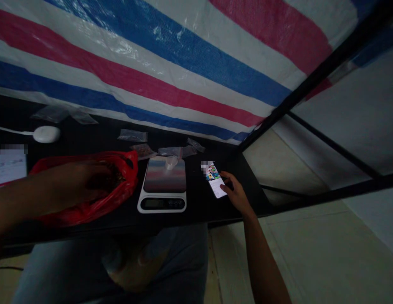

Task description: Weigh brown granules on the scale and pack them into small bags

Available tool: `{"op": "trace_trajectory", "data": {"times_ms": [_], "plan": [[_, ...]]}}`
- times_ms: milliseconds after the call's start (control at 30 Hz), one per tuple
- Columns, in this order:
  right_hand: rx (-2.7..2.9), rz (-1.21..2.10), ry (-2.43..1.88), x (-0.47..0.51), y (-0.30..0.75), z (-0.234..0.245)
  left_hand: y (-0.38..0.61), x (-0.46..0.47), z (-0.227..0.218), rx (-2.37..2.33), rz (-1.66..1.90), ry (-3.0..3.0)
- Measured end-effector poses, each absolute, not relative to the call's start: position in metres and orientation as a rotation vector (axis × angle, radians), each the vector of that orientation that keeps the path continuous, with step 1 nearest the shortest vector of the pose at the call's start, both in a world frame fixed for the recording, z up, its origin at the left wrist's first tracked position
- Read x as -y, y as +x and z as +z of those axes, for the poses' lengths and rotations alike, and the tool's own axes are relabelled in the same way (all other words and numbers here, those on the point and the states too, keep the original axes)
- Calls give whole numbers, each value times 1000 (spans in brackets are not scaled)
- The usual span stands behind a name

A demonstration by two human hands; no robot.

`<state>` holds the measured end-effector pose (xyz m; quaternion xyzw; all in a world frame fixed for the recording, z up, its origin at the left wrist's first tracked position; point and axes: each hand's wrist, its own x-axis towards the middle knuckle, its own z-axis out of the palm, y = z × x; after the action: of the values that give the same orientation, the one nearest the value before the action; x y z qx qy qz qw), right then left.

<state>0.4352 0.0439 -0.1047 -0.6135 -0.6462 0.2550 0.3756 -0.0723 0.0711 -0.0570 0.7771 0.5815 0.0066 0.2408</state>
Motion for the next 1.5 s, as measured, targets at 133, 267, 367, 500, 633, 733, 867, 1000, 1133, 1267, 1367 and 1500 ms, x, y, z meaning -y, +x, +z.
{"op": "trace_trajectory", "data": {"times_ms": [133,267,367,500,633,733,867,1000,1133,1267,1367,1500], "plan": [[1619,642,-1553,-43,433,-105,-61,-65,-57,-1589,-90,2192],[1566,606,-1549,-42,431,-102,-49,-62,-48,-1543,-80,2293],[1486,510,-1547,-42,431,-100,-41,-57,-38,-1568,-81,2318],[1400,419,-1595,-40,429,-102,-35,-49,-23,-1559,-87,2311],[1536,333,-1785,-42,415,-109,-40,-51,-21,-1565,-80,2323],[1636,242,-1845,-45,401,-112,-47,-55,-21,-1524,-46,2326],[1635,205,-1852,-49,392,-113,-57,-59,-13,-1443,66,2314],[1627,209,-1858,-51,392,-114,-63,-61,3,-1378,138,2312],[1576,265,-1849,-51,393,-116,-42,-68,26,-1297,268,2358],[1516,247,-1806,-50,391,-115,3,-88,44,-1173,215,2489],[1506,258,-1749,-49,391,-114,37,-107,48,-1098,174,2538],[1504,251,-1667,-48,393,-114,64,-126,43,-1064,90,2560]]}}
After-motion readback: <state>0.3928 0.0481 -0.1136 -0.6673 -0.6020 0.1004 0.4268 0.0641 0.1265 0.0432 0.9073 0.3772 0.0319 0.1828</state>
